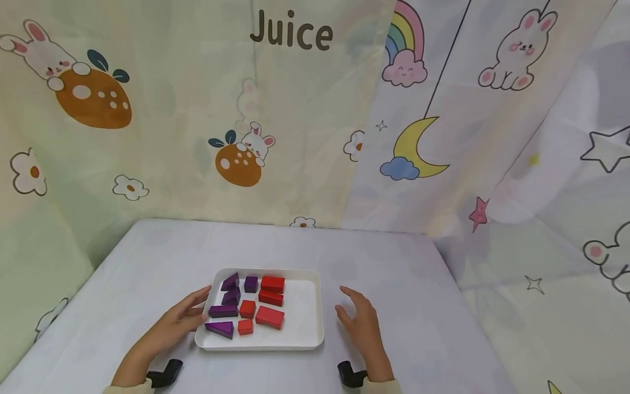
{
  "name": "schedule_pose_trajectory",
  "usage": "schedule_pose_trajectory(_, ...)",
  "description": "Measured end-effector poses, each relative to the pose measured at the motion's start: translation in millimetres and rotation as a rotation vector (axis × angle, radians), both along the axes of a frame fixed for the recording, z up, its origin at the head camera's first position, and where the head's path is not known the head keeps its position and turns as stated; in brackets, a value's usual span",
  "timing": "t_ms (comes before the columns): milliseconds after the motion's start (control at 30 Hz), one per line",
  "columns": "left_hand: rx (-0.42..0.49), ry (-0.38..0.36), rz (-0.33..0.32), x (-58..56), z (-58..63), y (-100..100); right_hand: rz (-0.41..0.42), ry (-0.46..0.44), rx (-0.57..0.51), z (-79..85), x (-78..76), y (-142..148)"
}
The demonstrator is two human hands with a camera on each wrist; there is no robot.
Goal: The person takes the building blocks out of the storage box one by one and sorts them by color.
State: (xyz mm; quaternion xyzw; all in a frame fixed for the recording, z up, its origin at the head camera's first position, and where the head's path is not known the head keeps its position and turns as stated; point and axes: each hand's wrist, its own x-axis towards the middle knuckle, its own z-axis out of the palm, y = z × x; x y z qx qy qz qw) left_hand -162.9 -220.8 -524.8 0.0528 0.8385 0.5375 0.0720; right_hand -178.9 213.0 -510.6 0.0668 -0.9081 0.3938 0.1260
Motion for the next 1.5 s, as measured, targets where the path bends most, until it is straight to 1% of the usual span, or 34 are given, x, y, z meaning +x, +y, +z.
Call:
schedule_pose_trajectory(100, 0.053, 0.009, -0.025, -0.9, -2.8, -1.0, 0.042, 0.012, -0.056, -1.0, -1.6, -10.1)
schedule_pose_trajectory(200, 0.088, 0.01, -0.038, -0.9, -4.6, -2.1, 0.072, 0.002, -0.112, -1.6, -3.7, -19.9)
schedule_pose_trajectory(400, 0.13, 0.004, -0.054, -2.7, -8.5, -3.8, 0.104, -0.028, -0.169, -0.8, -5.3, -38.5)
schedule_pose_trajectory(500, 0.14, 0.01, -0.06, -4.5, -9.9, -4.6, 0.118, -0.03, -0.165, -0.3, -5.2, -48.3)
schedule_pose_trajectory(600, 0.14, 0.01, -0.062, -5.8, -10.0, -5.1, 0.113, -0.032, -0.146, 2.4, -4.2, -57.4)
schedule_pose_trajectory(667, 0.126, 0.01, -0.058, -6.5, -9.8, -5.5, 0.115, -0.023, -0.133, 4.3, -3.4, -62.7)
schedule_pose_trajectory(767, 0.139, 0.009, -0.057, -6.9, -10.4, -6.5, 0.124, -0.032, -0.132, 4.9, -2.1, -70.2)
schedule_pose_trajectory(900, 0.178, -0.001, -0.058, -6.2, -11.1, -7.1, 0.182, -0.06, -0.162, 2.0, -1.7, -79.8)
schedule_pose_trajectory(967, 0.192, -0.01, -0.058, -5.6, -11.1, -6.8, 0.225, -0.075, -0.173, 0.2, -2.1, -84.1)
schedule_pose_trajectory(1033, 0.19, -0.016, -0.052, -5.4, -10.9, -6.1, 0.259, -0.104, -0.177, -1.3, -3.0, -88.3)
schedule_pose_trajectory(1133, 0.185, -0.013, -0.059, -6.0, -10.6, -5.6, 0.312, -0.149, -0.19, -2.6, -4.8, -94.5)
schedule_pose_trajectory(1233, 0.184, -0.004, -0.059, -6.3, -10.6, -5.6, 0.339, -0.2, -0.198, -2.5, -6.2, -100.1)
schedule_pose_trajectory(1367, 0.193, -0.019, -0.054, -6.3, -11.2, -6.4, 0.328, -0.249, -0.147, -2.9, -7.8, -106.0)
schedule_pose_trajectory(1500, 0.191, -0.038, -0.044, -6.1, -11.3, -6.4, 0.311, -0.263, -0.065, -5.1, -9.6, -110.2)
